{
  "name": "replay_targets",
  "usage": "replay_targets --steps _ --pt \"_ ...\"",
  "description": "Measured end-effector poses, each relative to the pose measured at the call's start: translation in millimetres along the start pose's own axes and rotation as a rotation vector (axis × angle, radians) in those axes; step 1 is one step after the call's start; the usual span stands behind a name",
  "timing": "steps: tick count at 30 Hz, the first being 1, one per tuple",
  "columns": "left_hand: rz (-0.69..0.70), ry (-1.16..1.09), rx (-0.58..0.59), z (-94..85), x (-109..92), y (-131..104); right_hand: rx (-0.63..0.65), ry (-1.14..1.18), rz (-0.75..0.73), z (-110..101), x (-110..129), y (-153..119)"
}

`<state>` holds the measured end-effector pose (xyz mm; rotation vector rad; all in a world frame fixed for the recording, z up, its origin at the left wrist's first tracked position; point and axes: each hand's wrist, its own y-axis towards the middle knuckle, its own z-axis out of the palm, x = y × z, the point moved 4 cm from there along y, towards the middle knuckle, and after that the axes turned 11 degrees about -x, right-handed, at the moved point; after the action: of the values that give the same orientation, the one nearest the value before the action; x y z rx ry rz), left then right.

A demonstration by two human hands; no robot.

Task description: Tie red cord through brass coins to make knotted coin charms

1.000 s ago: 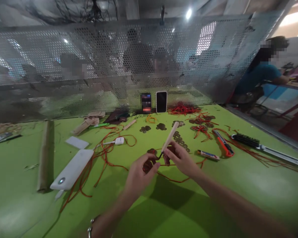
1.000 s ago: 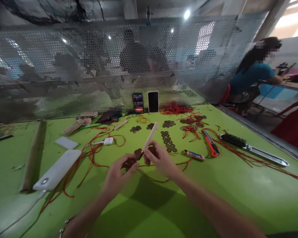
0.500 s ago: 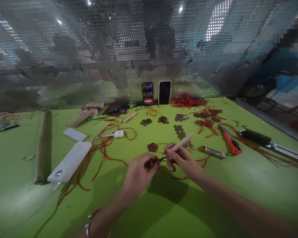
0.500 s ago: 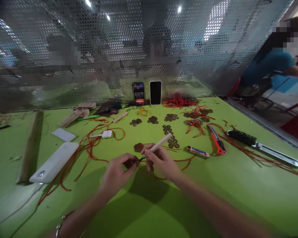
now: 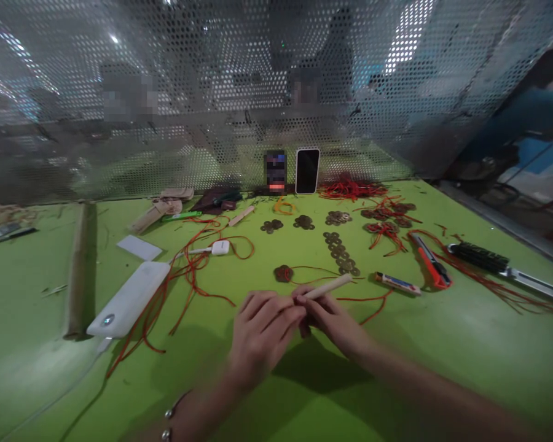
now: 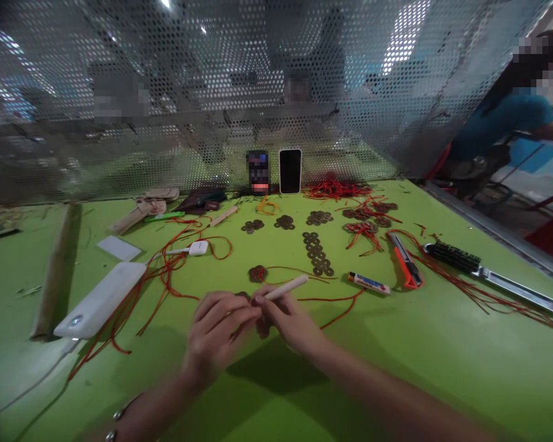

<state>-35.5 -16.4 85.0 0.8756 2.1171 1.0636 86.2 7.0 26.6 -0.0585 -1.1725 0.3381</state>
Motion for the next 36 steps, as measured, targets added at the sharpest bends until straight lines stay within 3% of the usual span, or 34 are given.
replay_targets --steps 3,9,12,15,19,23,30,33,36 --pt "0.112 -0.042 0.091 0.6 -9.7 0.9 -0.008 -0.075 -0.079 -0.8 7.9 -0.9" --pt "0.334 -0.228 0.434 10.7 -33.9 -9.6 -0.076 -0.041 -0.189 -16.8 23.5 6.2" --pt "0.278 -0.219 0.370 14.0 -24.1 -11.0 -0.166 0.002 -0.244 -30.0 30.1 10.4" --pt "0.120 -0.100 0.285 14.5 3.7 -7.5 -0.223 0.057 -0.259 -39.0 35.2 12.9" --pt "-0.127 0.070 0.387 11.9 48.9 -5.8 -0.252 0.103 -0.304 -43.7 40.6 13.9" --pt "-0.287 0.291 0.436 4.9 90.3 -11.6 -0.254 0.111 -0.292 -46.0 42.6 13.6" --pt "-0.440 0.511 0.394 6.6 177.5 1.3 -0.195 0.086 -0.279 -50.8 44.0 18.0" --pt "-0.486 0.602 0.413 16.5 217.1 20.7 -0.193 0.083 -0.267 -50.6 42.7 20.5" --pt "-0.480 0.645 0.462 32.3 243.2 38.0 -0.194 0.066 -0.287 -48.9 45.1 19.9"
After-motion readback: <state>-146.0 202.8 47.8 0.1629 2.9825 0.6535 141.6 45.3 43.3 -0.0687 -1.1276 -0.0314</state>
